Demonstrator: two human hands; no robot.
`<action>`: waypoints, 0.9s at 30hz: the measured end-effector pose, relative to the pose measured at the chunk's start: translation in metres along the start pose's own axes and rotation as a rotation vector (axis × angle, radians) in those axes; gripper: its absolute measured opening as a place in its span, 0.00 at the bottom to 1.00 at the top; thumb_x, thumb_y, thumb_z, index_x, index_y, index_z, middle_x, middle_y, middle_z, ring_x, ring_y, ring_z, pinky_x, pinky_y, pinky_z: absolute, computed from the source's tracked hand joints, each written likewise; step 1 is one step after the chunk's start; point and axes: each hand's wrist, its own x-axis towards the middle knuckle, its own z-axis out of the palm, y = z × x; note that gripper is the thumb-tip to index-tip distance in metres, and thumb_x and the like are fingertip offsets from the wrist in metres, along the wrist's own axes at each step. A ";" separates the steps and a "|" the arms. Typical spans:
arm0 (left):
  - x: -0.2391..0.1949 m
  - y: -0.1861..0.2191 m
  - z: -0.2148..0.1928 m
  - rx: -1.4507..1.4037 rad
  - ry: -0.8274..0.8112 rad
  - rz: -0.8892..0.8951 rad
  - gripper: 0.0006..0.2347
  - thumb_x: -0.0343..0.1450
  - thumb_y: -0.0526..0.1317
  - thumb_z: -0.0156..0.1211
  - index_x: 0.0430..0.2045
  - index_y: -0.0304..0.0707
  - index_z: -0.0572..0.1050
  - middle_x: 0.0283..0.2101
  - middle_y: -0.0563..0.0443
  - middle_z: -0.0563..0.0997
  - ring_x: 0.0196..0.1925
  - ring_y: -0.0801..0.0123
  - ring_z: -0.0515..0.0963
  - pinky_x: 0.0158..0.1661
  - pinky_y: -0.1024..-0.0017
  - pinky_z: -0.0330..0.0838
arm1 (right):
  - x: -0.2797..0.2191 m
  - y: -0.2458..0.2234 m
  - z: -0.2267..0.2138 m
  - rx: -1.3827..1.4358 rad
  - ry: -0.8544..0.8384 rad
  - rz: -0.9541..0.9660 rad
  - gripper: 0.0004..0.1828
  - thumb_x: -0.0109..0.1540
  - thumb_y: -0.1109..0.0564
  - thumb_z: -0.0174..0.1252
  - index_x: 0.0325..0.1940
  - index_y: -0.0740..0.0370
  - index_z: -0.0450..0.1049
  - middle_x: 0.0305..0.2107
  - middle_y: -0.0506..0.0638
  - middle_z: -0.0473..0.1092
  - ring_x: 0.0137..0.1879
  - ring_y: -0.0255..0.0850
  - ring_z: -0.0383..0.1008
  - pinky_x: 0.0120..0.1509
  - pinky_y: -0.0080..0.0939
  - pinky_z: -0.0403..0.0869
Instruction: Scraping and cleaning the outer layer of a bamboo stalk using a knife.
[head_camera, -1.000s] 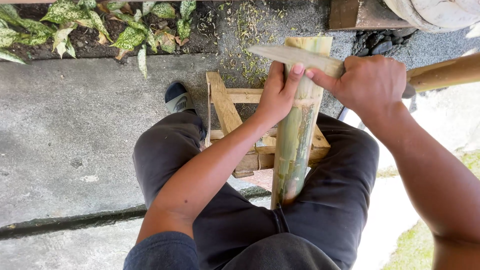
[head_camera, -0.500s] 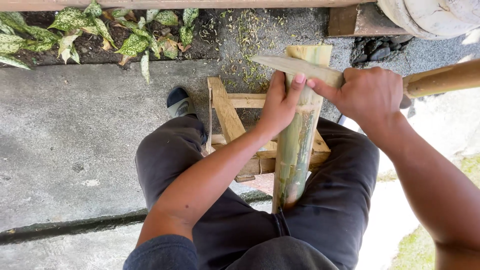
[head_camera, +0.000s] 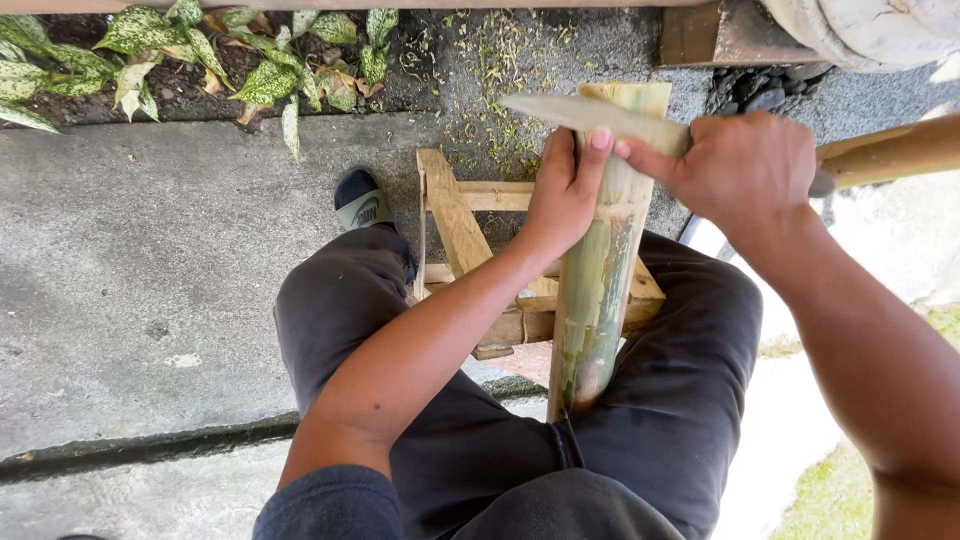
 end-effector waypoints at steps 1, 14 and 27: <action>0.009 0.001 0.001 0.001 -0.002 -0.004 0.34 0.78 0.66 0.31 0.56 0.27 0.67 0.47 0.38 0.73 0.50 0.58 0.76 0.51 0.62 0.73 | 0.006 0.001 -0.001 0.002 -0.004 0.001 0.47 0.60 0.12 0.46 0.17 0.56 0.74 0.07 0.48 0.60 0.15 0.42 0.63 0.20 0.43 0.59; 0.012 0.002 -0.002 -0.082 0.027 -0.041 0.36 0.76 0.68 0.35 0.54 0.26 0.69 0.48 0.36 0.72 0.51 0.55 0.77 0.55 0.58 0.73 | 0.012 0.003 -0.001 -0.089 0.023 -0.029 0.49 0.62 0.11 0.44 0.19 0.57 0.76 0.09 0.48 0.62 0.17 0.41 0.66 0.23 0.43 0.62; 0.012 0.013 0.001 0.036 0.074 -0.043 0.36 0.76 0.68 0.33 0.54 0.27 0.69 0.47 0.35 0.75 0.52 0.55 0.75 0.57 0.58 0.70 | 0.013 0.005 0.003 -0.029 0.031 -0.032 0.51 0.63 0.11 0.45 0.14 0.58 0.73 0.09 0.49 0.62 0.18 0.44 0.65 0.25 0.44 0.61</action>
